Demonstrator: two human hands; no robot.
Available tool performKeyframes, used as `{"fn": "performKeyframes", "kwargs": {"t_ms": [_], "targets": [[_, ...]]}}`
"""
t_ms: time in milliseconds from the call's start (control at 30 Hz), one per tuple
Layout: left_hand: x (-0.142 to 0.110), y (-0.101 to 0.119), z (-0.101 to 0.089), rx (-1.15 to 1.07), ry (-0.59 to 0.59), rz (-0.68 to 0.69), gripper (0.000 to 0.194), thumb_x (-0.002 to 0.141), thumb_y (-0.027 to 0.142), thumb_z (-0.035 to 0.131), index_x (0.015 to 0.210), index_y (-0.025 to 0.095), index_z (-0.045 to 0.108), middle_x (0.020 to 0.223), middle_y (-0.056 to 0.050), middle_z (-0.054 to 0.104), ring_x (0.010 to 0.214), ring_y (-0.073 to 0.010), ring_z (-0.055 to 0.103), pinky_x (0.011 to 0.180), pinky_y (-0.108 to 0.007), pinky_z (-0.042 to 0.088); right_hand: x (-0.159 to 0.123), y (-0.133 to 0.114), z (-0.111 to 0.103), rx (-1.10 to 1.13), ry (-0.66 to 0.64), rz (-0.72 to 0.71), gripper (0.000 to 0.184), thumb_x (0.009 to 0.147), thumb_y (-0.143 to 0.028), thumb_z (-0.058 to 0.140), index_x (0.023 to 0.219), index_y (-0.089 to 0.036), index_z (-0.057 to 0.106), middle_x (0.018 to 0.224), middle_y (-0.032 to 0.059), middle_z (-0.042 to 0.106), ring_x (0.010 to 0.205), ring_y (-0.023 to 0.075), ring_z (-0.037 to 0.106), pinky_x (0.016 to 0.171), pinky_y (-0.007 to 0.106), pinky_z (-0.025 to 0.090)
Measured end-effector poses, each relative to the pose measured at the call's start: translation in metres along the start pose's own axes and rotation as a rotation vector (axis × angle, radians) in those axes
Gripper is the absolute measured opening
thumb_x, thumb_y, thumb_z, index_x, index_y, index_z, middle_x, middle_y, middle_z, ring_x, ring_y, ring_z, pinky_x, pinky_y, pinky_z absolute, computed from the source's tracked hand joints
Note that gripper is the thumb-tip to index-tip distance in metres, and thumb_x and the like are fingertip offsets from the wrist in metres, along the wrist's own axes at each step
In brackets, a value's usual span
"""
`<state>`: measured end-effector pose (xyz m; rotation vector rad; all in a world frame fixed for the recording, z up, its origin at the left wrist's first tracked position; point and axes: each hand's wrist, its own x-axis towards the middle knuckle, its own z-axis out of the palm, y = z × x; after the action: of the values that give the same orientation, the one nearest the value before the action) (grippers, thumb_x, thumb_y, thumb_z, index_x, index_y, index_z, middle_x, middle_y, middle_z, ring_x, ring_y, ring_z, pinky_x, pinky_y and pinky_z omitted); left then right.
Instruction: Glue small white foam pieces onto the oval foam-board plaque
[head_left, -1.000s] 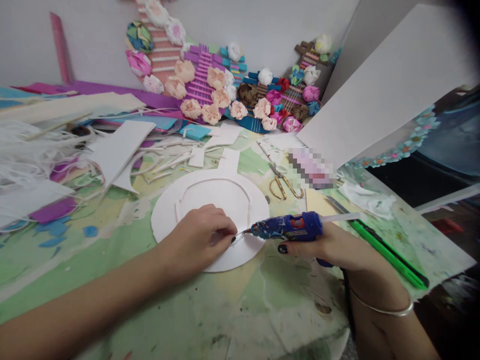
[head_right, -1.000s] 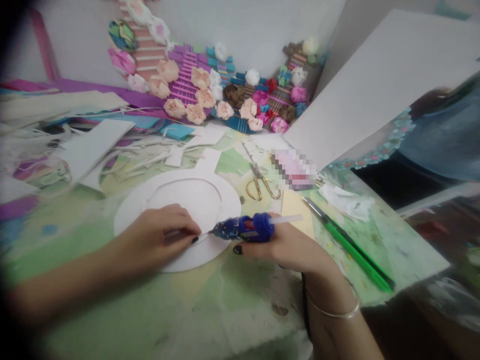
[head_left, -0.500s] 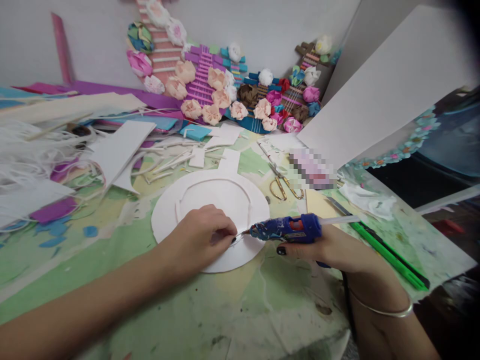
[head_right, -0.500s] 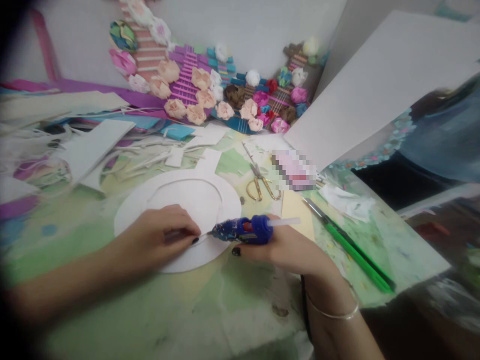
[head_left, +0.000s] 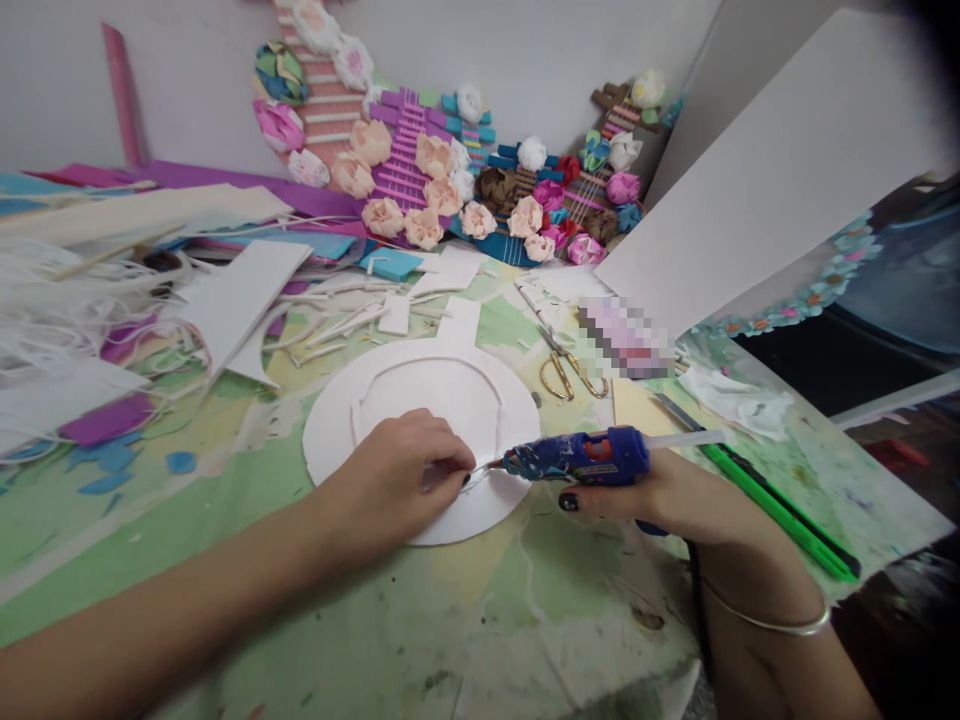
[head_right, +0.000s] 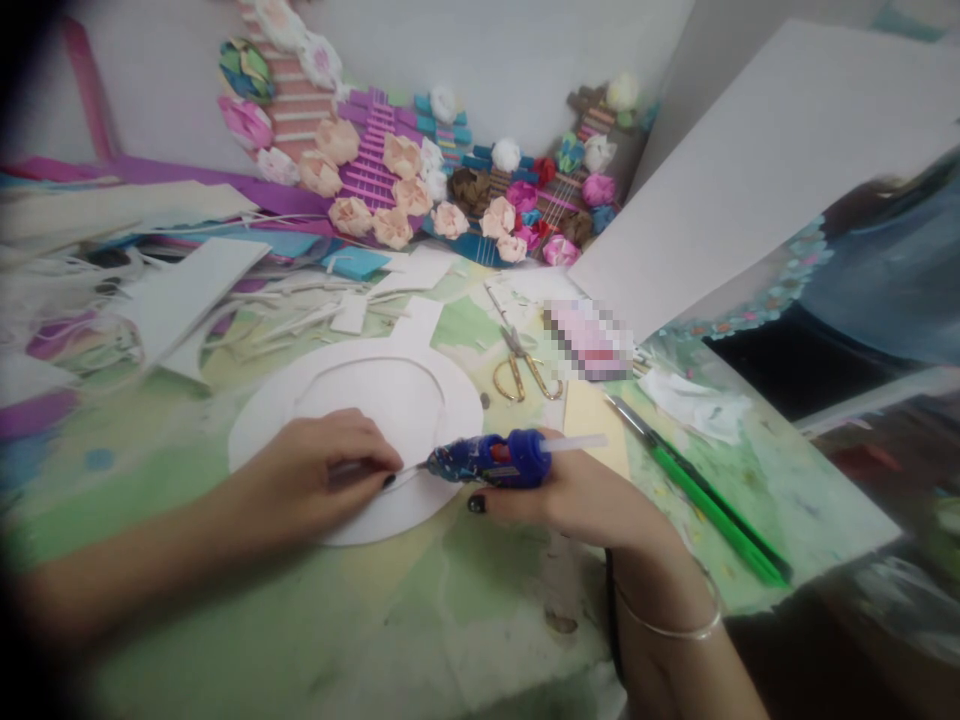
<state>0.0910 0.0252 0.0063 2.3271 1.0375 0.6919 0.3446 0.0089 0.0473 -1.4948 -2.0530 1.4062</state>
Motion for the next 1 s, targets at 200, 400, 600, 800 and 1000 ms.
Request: {"fn": "performKeyframes", "kwargs": {"t_ms": [200,400,600,800,1000], "targets": [[-0.0005,-0.0005,-0.0001,-0.022,-0.009,-0.006,0.02,0.077,0.015,0.051,0.078,0.02,0.069,0.075,-0.003,0.066,0.073,-0.0151,0.056,0.065,-0.026,0.043,-0.0028,0.0006,-0.0044,-0.004,0.037,0.046,0.027,0.072,-0.038,0.068,0.088,-0.017,0.069,0.075,0.002,0.063,0.065,0.0139,0.054,0.056,0.022,0.046],[0.0003,0.0001,0.0003,-0.02,-0.019,-0.014,0.019,0.077,0.015,0.05,0.077,0.02,0.069,0.075,-0.003,0.065,0.074,-0.0152,0.055,0.065,-0.026,0.042,-0.0032,0.0002,-0.0056,0.028,0.016,0.059,0.033,0.072,-0.038,0.068,0.098,-0.018,0.068,0.087,0.0034,0.067,0.076,0.0178,0.058,0.067,0.026,0.049],[-0.0001,0.0022,-0.0007,-0.003,-0.026,-0.029,0.012,0.075,0.019,0.055,0.076,0.02,0.067,0.075,-0.002,0.064,0.075,-0.0161,0.054,0.066,-0.027,0.041,-0.0038,0.004,-0.0058,0.035,0.004,0.082,0.03,0.072,-0.039,0.067,0.094,-0.018,0.068,0.075,0.0014,0.064,0.067,0.016,0.056,0.059,0.025,0.048],[-0.0004,0.0023,-0.0005,-0.018,-0.038,-0.035,0.014,0.071,0.013,0.054,0.076,0.02,0.065,0.074,-0.001,0.062,0.075,-0.0157,0.053,0.066,-0.027,0.04,-0.0038,0.0007,-0.0061,-0.019,0.012,0.063,0.03,0.072,-0.04,0.067,0.09,-0.016,0.068,0.077,0.0027,0.063,0.068,0.0153,0.055,0.06,0.023,0.047],[-0.0002,0.0024,0.001,-0.014,-0.033,-0.047,0.014,0.069,0.012,0.053,0.074,0.02,0.064,0.071,-0.001,0.061,0.073,-0.0153,0.054,0.065,-0.027,0.041,-0.0019,0.001,-0.0038,-0.062,-0.002,0.03,0.028,0.073,-0.039,0.066,0.087,-0.016,0.069,0.077,0.0032,0.064,0.069,0.0161,0.056,0.061,0.024,0.048]]}}
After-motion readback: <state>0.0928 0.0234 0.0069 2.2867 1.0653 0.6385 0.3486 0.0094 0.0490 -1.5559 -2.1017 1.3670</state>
